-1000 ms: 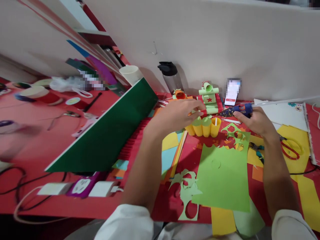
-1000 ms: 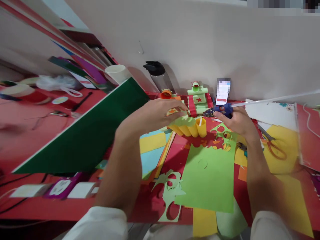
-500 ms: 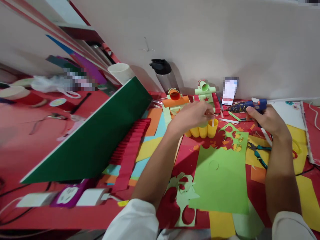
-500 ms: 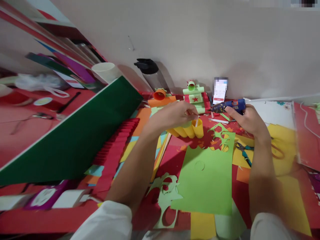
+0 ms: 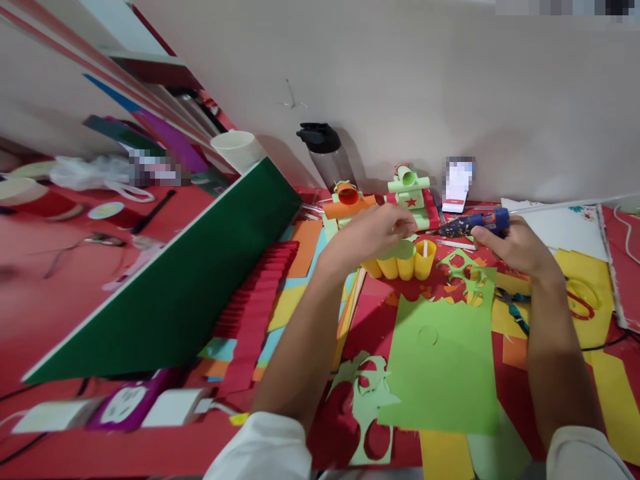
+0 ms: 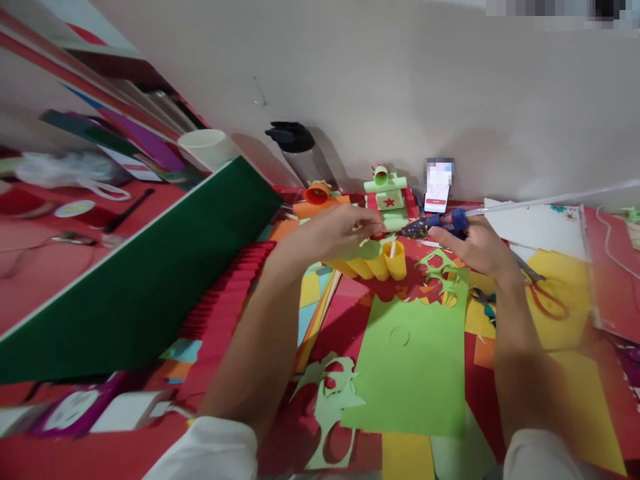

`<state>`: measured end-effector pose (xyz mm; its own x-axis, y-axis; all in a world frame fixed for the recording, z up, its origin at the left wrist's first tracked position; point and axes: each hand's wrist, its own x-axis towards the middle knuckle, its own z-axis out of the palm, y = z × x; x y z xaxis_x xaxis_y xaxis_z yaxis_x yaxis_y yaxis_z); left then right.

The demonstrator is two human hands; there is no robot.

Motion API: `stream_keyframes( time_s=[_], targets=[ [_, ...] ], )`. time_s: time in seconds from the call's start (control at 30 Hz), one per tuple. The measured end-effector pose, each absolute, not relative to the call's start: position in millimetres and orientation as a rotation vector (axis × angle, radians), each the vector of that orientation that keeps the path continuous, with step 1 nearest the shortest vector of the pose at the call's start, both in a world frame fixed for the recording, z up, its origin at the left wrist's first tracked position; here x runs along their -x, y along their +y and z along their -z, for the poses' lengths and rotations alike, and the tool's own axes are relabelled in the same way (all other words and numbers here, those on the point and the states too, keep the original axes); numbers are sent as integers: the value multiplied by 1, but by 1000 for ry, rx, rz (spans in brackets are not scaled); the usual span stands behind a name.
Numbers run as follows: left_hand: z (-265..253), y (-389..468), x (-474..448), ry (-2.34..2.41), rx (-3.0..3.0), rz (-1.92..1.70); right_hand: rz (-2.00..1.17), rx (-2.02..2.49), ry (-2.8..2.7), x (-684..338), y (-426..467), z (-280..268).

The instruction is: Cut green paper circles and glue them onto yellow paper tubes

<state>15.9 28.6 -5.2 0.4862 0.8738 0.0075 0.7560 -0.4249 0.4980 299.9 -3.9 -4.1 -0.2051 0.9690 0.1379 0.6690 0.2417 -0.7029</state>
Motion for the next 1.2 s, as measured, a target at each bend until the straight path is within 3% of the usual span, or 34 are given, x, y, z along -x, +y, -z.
stream_keyframes(
  time_s=[1.2],
  targets=[
    [3,26,4,1320,-2296,-105,-586,1621,-2003,-295,-1,9]
  ],
)
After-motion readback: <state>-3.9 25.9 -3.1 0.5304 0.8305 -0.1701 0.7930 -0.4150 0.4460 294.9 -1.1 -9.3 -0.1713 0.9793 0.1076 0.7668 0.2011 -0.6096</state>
